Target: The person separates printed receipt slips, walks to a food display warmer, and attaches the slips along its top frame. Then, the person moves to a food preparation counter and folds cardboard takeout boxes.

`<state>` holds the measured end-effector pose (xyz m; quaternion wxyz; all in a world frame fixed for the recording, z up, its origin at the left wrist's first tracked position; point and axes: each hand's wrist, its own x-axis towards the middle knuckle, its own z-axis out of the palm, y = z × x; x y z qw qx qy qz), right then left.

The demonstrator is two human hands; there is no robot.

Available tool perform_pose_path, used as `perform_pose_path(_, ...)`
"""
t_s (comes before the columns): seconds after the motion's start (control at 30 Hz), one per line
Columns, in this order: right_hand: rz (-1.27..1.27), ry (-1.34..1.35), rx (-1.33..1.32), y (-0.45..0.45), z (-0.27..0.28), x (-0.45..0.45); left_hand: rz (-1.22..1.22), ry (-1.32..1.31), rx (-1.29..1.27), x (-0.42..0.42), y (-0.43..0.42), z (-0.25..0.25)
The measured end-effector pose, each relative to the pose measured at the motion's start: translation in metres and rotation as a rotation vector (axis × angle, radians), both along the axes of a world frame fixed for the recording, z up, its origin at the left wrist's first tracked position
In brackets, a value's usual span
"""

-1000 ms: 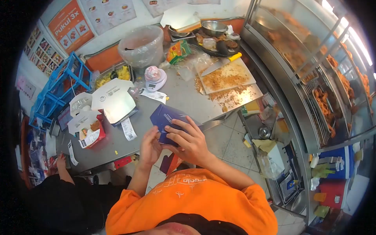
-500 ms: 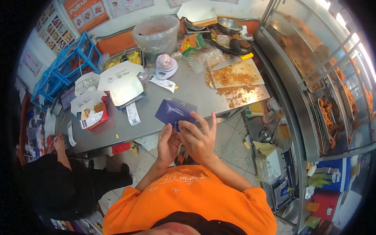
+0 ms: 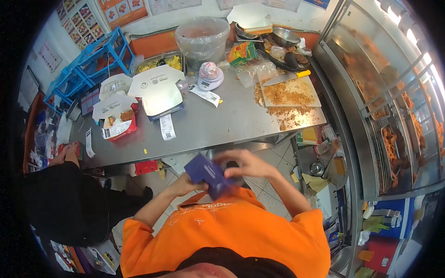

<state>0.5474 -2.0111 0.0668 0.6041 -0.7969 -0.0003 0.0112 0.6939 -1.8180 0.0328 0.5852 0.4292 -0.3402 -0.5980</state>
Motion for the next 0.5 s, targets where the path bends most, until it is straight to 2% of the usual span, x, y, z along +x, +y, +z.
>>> perform_pose_path(0.03, 0.028, 0.052, 0.118, 0.004, -0.014, -0.001, -0.105, -0.092, 0.041, 0.007, 0.000, 0.006)
perform_pose_path(0.07, 0.026, 0.045, 0.113, 0.003, -0.016, 0.002, -0.208, -0.185, 0.082, 0.013, -0.001, 0.010)
perform_pose_path(0.1, -0.108, -0.070, 0.096, 0.003, -0.017, 0.004, -0.281, -0.110, 0.197, 0.019, -0.004, 0.001)
perform_pose_path(0.13, -0.241, -0.183, 0.078, 0.002, -0.018, 0.006, -0.281, -0.113, 0.193, 0.020, -0.007, 0.000)
perform_pose_path(0.2, -0.186, -0.142, 0.127, -0.002, -0.017, 0.003, -0.327, -0.213, 0.033, 0.019, -0.020, 0.008)
perform_pose_path(0.27, -0.078, -0.064, 0.224, -0.013, -0.016, -0.005, -0.426, -0.228, 0.038, 0.018, -0.029, 0.002)
perform_pose_path(0.33, -0.384, 0.069, 0.166, -0.006, -0.017, -0.031, -0.485, 0.238, 0.082, 0.006, -0.031, -0.020)
perform_pose_path(0.37, -0.338, 0.104, 0.116, -0.008, -0.012, -0.042, -0.585, 0.235, 0.139, 0.009, -0.032, -0.033)
perform_pose_path(0.4, -0.295, 0.140, 0.069, -0.013, -0.009, -0.052, -0.601, 0.222, 0.131, 0.012, -0.038, -0.024)
perform_pose_path(0.47, -0.239, 0.118, 0.094, -0.023, -0.004, -0.065, -0.603, -0.076, -0.003, 0.016, -0.047, 0.004)
perform_pose_path(0.5, -0.167, 0.106, 0.127, -0.026, -0.002, -0.072, -0.564, -0.100, -0.059, 0.017, -0.051, 0.032)
